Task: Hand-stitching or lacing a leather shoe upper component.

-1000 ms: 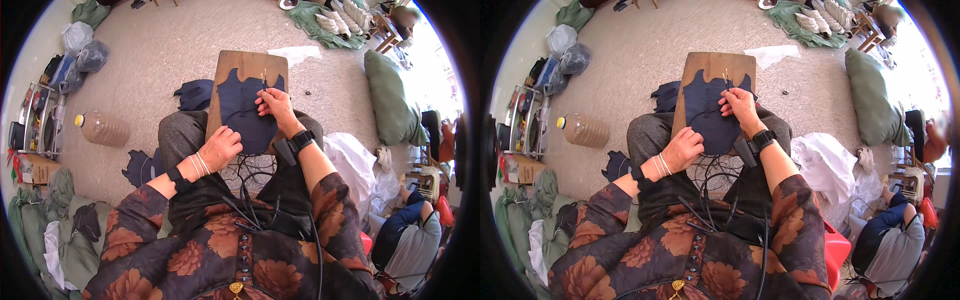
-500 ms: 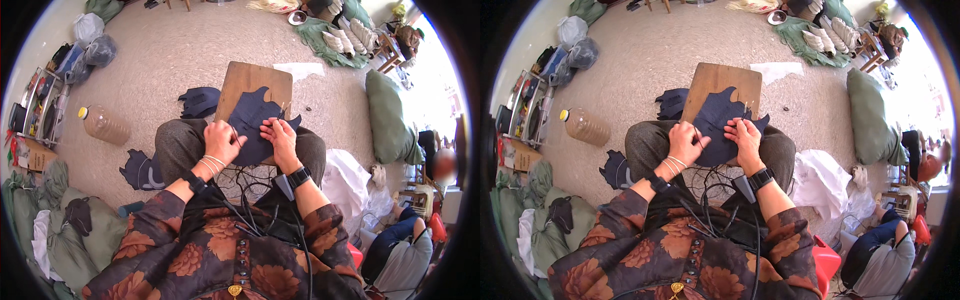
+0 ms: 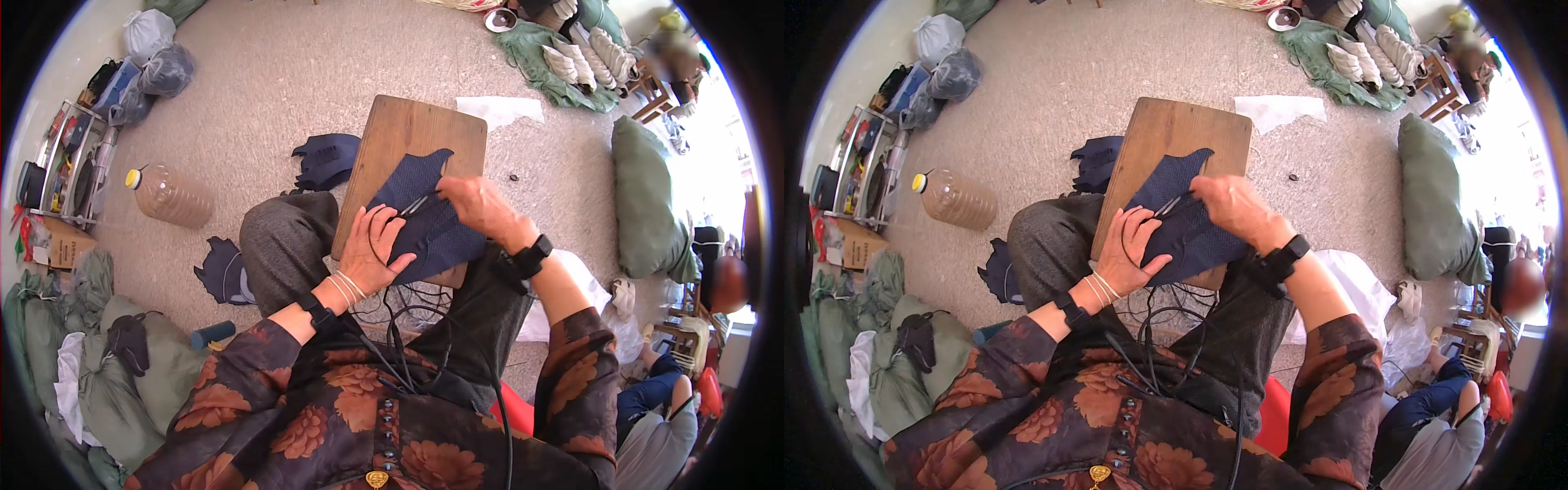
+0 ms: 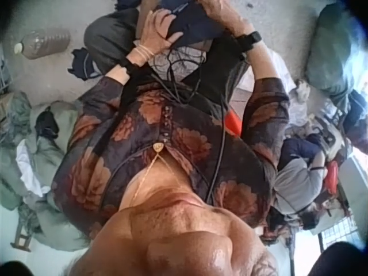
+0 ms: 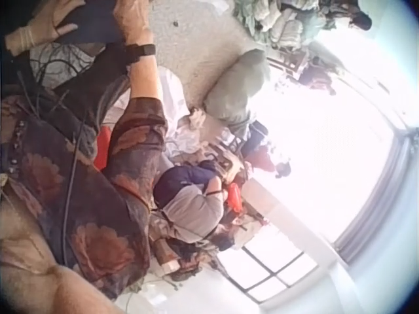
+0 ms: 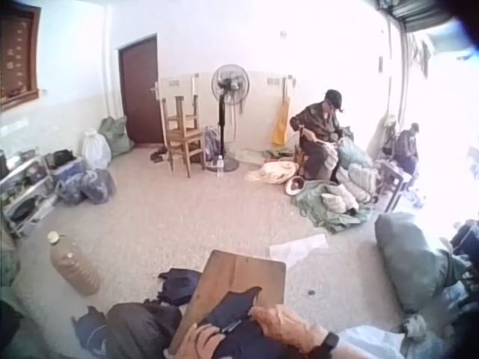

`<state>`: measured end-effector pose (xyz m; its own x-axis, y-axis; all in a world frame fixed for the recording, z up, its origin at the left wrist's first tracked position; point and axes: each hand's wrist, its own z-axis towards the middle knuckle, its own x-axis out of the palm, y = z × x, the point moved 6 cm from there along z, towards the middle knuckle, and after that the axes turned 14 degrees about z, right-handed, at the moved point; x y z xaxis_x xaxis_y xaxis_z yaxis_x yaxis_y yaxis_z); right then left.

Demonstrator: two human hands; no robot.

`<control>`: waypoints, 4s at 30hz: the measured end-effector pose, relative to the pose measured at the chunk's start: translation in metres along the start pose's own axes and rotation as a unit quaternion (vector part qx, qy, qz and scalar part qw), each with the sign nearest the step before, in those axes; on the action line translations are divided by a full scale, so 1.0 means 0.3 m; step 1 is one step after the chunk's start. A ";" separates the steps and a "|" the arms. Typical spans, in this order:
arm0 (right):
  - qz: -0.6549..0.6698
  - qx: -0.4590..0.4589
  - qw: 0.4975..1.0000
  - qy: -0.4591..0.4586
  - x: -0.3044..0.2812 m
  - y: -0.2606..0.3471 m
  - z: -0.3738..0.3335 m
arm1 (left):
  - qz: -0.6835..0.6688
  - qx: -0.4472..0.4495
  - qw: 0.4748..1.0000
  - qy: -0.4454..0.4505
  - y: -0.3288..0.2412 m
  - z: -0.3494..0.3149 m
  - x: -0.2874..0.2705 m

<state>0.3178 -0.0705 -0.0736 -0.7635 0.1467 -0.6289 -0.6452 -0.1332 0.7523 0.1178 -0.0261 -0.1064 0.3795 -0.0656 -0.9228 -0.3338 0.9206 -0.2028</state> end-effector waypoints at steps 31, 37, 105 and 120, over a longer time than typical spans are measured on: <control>0.340 0.080 0.863 -0.366 -0.198 0.099 -0.092 | 0.100 0.056 0.985 0.130 0.003 0.094 -0.056; 0.385 0.071 0.847 -0.360 -0.148 0.196 -0.037 | -0.102 0.024 0.994 0.033 0.014 0.261 -0.040; 0.527 0.029 0.776 -0.344 0.008 0.272 -0.011 | -0.387 0.040 0.912 0.128 -0.047 0.595 -0.294; 0.470 0.021 0.812 -0.346 -0.022 0.277 0.011 | -0.463 0.009 0.864 0.197 -0.070 0.585 -0.298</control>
<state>0.2693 -0.0792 -0.0061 -0.7110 0.5170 0.4766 0.2263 -0.4735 0.8512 0.2424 0.0281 0.0379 0.1522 -0.9003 -0.4078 -0.0288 0.4083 -0.9124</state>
